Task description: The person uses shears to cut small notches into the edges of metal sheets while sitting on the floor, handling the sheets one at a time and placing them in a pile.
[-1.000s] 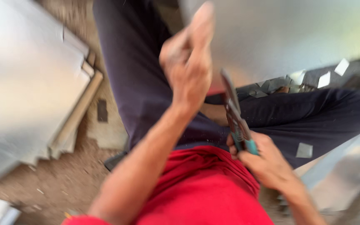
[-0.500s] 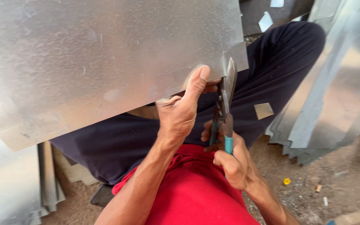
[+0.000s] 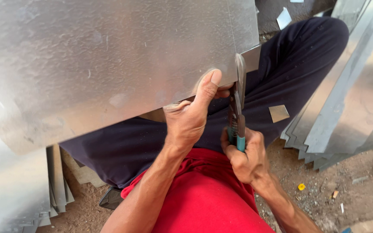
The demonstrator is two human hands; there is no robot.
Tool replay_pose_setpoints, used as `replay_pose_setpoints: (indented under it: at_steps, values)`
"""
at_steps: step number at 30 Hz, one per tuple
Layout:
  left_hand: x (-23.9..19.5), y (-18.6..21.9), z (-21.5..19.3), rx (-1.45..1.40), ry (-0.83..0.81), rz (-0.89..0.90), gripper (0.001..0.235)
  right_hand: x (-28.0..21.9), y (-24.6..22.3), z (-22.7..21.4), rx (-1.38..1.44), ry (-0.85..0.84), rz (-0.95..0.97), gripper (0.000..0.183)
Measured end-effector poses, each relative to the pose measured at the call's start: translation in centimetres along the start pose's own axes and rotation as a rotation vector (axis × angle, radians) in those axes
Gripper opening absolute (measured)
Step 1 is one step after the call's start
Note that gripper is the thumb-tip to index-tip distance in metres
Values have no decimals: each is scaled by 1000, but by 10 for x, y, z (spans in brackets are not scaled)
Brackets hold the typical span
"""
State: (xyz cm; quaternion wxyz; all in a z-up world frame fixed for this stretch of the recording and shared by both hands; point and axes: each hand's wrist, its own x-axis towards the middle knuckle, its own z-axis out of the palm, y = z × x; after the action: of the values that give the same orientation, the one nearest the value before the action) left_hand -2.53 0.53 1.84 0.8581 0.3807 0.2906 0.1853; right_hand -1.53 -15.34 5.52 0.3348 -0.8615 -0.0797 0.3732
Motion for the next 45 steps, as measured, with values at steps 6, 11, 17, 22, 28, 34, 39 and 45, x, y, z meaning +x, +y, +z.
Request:
replay_pose_setpoints:
  at_steps: [6,11,17,22,28,34,39,45]
  values:
    - [6,-3,17,-395,479,-21,36,-6,7,-32,-409,98,-82,18]
    - [4,9,20,-152,198,-130,35,-30,16,-11,-68,87,-25,18]
    - [-15,64,-102,178,482,41,26,-4,39,-5,-132,-12,120,21]
    - [-42,130,-200,188,335,591,20,-12,34,4,-18,-160,218,21]
    - [-36,50,-121,-71,390,271,22,-18,-36,33,-159,-411,181,37]
    - [-34,63,-127,-92,238,177,19,-5,-72,59,55,-544,60,68]
    - [-33,66,-131,-102,220,183,17,1,-86,68,5,-522,57,73]
    - [-28,64,-133,-139,208,175,14,6,-92,68,-192,-420,155,49]
